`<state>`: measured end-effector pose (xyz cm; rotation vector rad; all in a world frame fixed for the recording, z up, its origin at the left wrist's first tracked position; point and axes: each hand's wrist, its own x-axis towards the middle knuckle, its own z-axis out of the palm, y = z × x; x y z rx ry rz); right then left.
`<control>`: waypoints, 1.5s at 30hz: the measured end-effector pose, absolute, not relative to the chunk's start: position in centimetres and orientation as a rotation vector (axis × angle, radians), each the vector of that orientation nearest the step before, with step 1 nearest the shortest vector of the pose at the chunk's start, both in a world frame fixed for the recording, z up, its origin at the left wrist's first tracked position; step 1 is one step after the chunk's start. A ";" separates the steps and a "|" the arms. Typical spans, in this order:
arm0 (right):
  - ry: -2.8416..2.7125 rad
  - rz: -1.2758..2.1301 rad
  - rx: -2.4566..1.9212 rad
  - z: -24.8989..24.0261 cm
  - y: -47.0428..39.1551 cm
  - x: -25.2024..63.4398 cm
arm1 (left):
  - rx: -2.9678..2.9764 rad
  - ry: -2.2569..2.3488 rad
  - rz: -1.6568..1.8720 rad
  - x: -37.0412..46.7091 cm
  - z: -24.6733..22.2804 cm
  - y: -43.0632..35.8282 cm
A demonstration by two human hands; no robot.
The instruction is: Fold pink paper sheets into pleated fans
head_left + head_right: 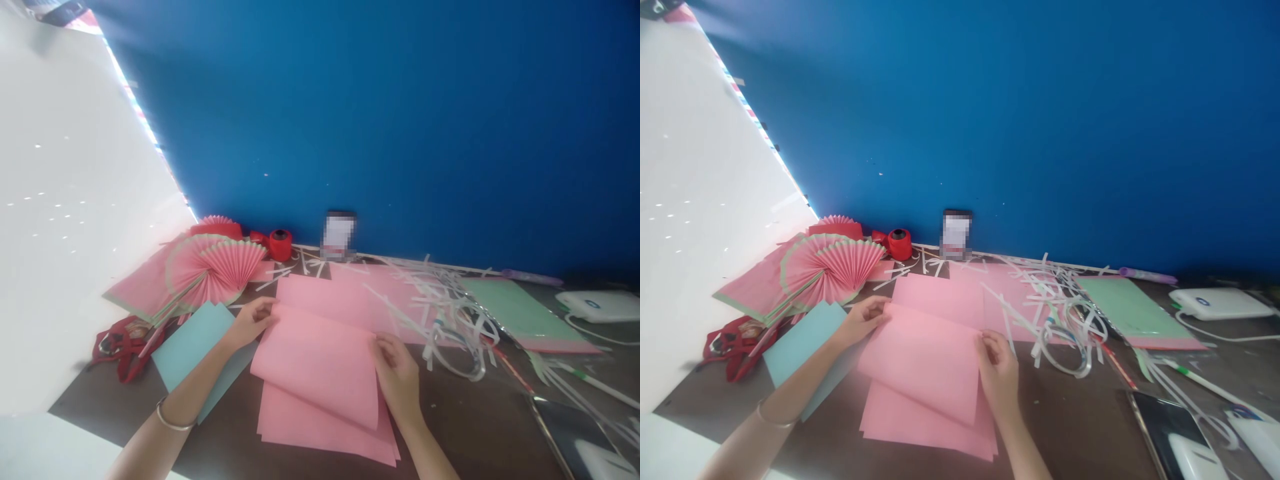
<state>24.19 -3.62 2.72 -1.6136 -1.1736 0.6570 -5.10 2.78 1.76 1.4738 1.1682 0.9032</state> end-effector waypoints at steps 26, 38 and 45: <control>-1.151 0.694 -1.580 2.4 -3.5 24.2 | 1.471 1.164 0.904 -5.2 1.6 2.9; -1.169 0.663 -1.589 2.2 -3.5 24.3 | 1.482 1.178 0.894 -5.2 1.7 2.9; -1.196 0.638 -1.610 2.0 -3.4 24.4 | 1.500 1.179 0.891 -5.2 1.6 2.9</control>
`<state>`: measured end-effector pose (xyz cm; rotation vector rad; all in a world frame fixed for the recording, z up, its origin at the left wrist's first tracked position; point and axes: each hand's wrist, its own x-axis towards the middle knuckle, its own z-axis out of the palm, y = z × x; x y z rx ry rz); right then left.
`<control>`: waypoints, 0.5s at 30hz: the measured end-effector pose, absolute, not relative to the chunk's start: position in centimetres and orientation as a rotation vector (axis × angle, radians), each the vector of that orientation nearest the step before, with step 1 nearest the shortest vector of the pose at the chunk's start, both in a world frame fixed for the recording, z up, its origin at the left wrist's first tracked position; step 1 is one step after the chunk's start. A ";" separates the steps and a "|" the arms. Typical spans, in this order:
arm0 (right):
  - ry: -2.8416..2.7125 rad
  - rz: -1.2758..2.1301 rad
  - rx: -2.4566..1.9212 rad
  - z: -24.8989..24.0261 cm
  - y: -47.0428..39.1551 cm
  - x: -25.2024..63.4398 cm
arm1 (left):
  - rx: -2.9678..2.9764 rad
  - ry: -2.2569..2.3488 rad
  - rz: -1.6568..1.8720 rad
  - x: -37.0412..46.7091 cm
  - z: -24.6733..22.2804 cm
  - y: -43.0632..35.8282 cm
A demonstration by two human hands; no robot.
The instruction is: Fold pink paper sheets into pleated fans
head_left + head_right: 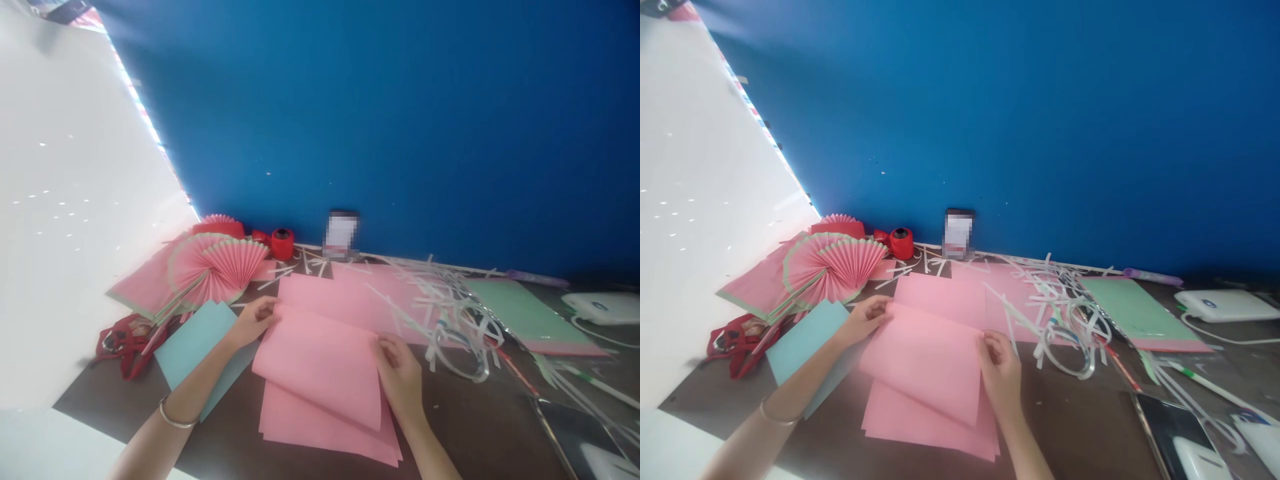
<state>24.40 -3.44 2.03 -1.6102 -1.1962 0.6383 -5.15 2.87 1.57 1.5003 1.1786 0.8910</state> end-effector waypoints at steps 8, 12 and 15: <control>-1.279 0.602 -1.601 2.1 -2.2 24.8 | 1.467 1.201 0.932 -4.5 1.5 3.0; -1.400 0.566 -1.587 2.1 -1.1 24.9 | 1.463 1.260 1.030 -4.5 0.9 3.4; -1.521 0.593 -1.599 2.1 0.3 25.0 | 1.557 1.317 1.051 -4.6 0.5 3.8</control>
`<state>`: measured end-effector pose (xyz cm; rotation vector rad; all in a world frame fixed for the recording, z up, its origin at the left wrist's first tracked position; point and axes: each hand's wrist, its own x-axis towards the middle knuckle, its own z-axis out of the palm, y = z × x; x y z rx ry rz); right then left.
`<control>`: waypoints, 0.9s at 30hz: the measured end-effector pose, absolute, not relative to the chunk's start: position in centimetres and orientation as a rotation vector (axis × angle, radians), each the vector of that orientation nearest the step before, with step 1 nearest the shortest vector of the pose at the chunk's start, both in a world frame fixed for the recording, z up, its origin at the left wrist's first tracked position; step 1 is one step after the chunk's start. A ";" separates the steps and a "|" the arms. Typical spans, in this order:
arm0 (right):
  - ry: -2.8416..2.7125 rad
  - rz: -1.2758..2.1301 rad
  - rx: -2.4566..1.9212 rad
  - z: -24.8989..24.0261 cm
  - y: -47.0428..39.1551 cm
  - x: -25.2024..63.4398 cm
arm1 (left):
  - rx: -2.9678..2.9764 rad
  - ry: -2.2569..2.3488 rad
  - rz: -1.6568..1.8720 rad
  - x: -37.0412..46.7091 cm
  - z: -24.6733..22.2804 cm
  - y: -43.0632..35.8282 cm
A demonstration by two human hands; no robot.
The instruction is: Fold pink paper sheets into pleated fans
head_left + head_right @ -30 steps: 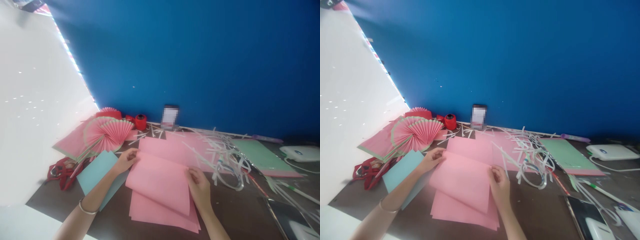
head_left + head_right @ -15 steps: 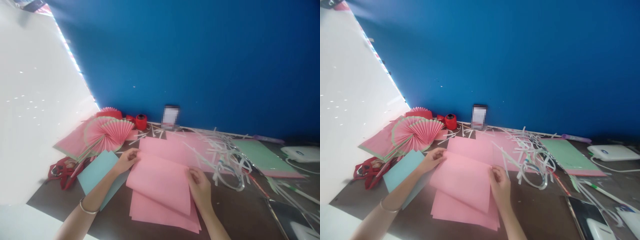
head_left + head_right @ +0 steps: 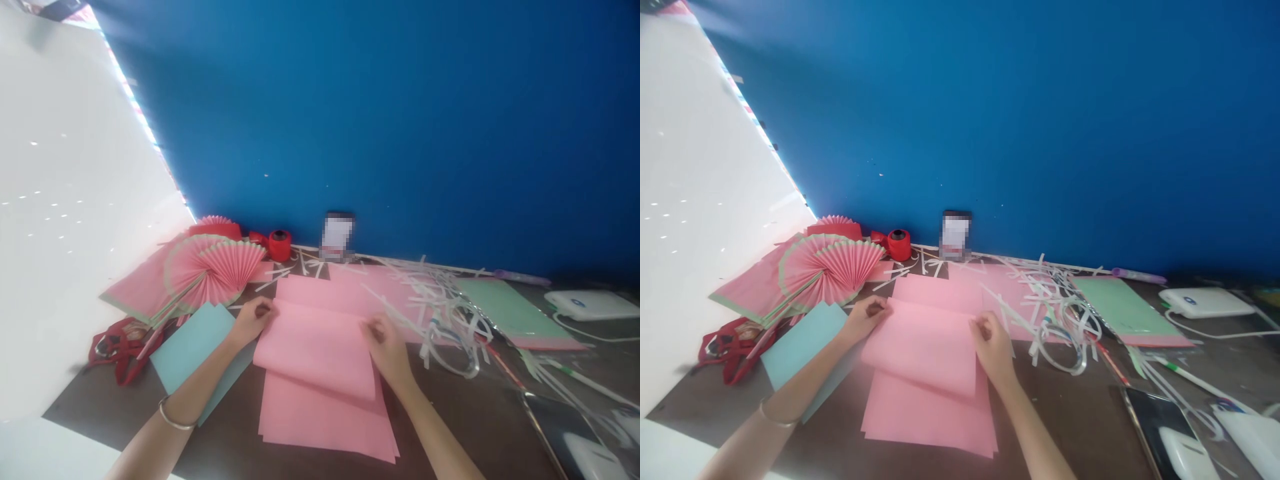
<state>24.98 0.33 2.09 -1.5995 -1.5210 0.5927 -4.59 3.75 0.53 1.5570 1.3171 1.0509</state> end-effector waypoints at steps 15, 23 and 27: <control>-1.884 0.755 -1.753 1.8 5.4 25.9 | 2.155 1.397 0.860 -4.5 0.8 4.1; -1.966 0.661 -1.839 1.2 5.7 25.8 | 2.206 1.488 0.629 -4.6 1.4 4.3; -2.003 0.632 -1.872 1.1 5.9 25.7 | 2.226 1.527 0.551 -4.5 1.7 4.1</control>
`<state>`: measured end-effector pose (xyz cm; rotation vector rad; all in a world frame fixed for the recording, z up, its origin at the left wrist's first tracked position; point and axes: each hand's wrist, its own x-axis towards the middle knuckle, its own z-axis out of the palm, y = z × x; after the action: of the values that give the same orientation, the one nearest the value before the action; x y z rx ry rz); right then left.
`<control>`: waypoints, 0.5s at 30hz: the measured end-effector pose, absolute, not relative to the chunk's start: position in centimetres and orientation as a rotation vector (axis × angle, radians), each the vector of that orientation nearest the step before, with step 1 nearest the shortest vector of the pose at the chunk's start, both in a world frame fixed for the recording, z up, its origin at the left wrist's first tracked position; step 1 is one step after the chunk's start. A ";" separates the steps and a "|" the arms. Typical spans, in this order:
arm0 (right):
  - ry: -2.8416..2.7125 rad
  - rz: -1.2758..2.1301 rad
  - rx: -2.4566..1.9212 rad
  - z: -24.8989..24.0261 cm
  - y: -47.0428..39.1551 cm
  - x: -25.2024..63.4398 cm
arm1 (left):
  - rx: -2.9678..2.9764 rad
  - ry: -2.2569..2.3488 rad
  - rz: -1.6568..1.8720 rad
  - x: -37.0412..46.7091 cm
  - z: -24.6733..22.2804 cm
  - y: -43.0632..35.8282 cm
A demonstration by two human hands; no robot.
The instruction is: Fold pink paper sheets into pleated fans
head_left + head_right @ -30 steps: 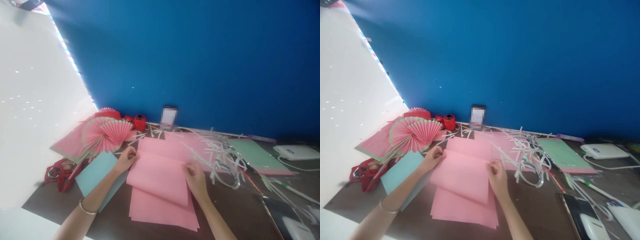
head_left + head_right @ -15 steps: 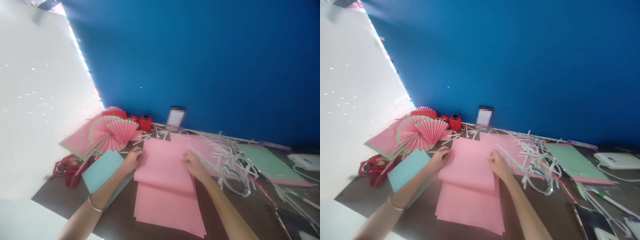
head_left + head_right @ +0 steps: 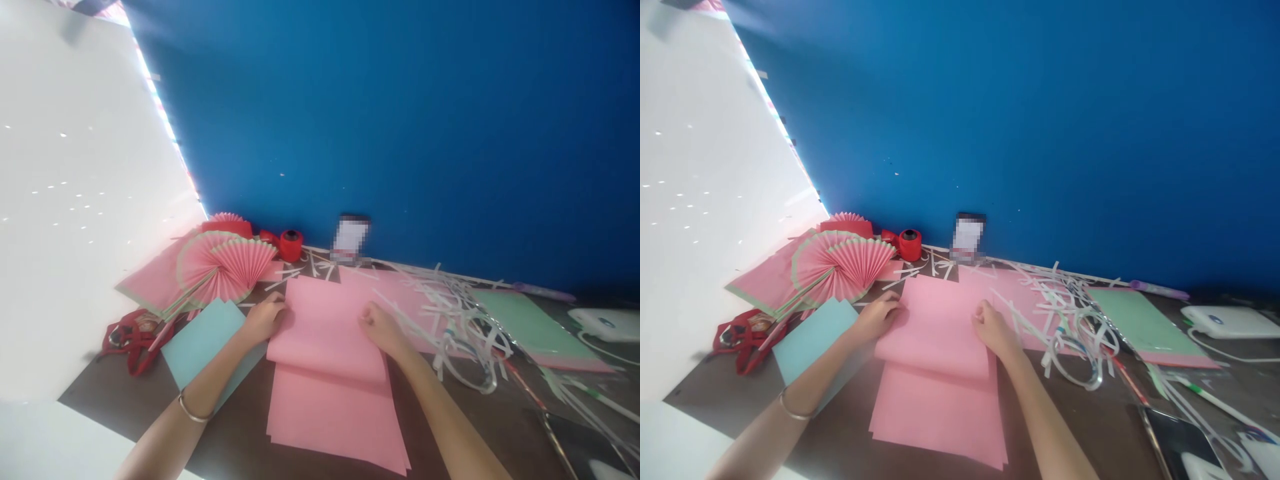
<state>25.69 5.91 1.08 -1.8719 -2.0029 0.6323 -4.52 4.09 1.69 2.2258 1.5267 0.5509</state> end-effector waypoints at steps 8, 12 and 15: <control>-2.049 0.567 -1.957 1.9 5.3 25.0 | 2.505 1.623 0.362 -4.6 2.1 3.8; -2.177 0.335 -2.038 3.7 4.6 23.9 | 2.648 1.443 0.383 -4.7 1.7 3.9; -2.353 0.108 -1.950 4.7 4.2 22.5 | 2.675 1.457 0.319 -4.6 1.4 3.9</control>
<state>22.54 4.16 4.68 -1.9505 -2.3530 0.1078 -4.61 3.89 1.40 2.6746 1.4572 0.3188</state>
